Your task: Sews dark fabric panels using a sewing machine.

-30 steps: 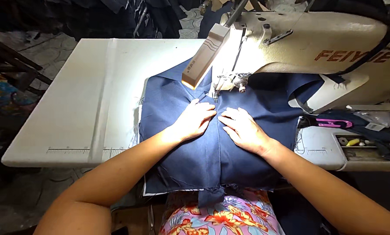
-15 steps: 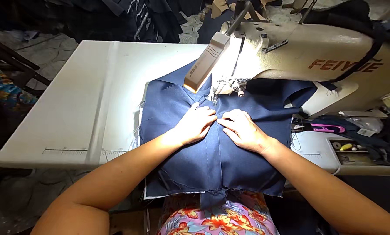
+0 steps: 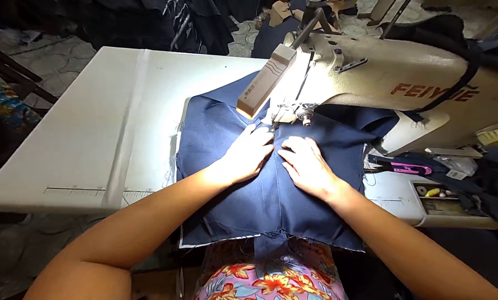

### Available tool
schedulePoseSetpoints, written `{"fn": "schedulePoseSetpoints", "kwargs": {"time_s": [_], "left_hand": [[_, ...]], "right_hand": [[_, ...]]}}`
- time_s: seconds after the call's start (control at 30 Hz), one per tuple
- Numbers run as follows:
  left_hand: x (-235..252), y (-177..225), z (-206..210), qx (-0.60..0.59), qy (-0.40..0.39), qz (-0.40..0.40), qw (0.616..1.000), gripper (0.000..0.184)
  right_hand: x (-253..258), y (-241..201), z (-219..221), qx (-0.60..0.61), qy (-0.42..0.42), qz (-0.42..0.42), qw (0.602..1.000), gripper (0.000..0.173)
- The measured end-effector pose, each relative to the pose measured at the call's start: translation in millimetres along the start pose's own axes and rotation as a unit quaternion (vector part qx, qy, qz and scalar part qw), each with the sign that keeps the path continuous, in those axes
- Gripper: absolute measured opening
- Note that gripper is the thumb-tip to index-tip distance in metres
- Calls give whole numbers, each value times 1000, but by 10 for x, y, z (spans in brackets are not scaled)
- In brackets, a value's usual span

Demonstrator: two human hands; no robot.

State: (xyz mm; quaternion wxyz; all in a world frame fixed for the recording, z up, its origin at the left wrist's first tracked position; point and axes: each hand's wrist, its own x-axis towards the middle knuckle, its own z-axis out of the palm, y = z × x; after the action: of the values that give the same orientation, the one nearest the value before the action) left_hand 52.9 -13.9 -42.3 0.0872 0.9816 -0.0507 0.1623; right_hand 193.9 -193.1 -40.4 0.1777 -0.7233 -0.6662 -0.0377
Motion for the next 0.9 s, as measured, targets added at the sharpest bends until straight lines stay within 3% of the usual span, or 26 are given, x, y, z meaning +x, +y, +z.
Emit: {"fn": "schedulePoseSetpoints", "kwargs": {"time_s": [0.13,0.27,0.33,0.5,0.9], "left_hand": [[-159,173,-140,-71,-57,-34,995,39],[-235,195,-101,-110,-6,-44,993,39],[-219,203,-132,-115,-35,-46,992,41],[-246,32,89,-89,6,11,996,44],[-225,87,61,-4,3,-36,999,48]], "right_hand": [[-162,-46,101,37,18,-2,999,38],[-180,85,118,59,20,-55,997,43],[-170,120,120,66,20,-74,995,42],[-152,145,136,58,44,-84,994,40],[-108,19,124,26,60,-61,996,33]]}}
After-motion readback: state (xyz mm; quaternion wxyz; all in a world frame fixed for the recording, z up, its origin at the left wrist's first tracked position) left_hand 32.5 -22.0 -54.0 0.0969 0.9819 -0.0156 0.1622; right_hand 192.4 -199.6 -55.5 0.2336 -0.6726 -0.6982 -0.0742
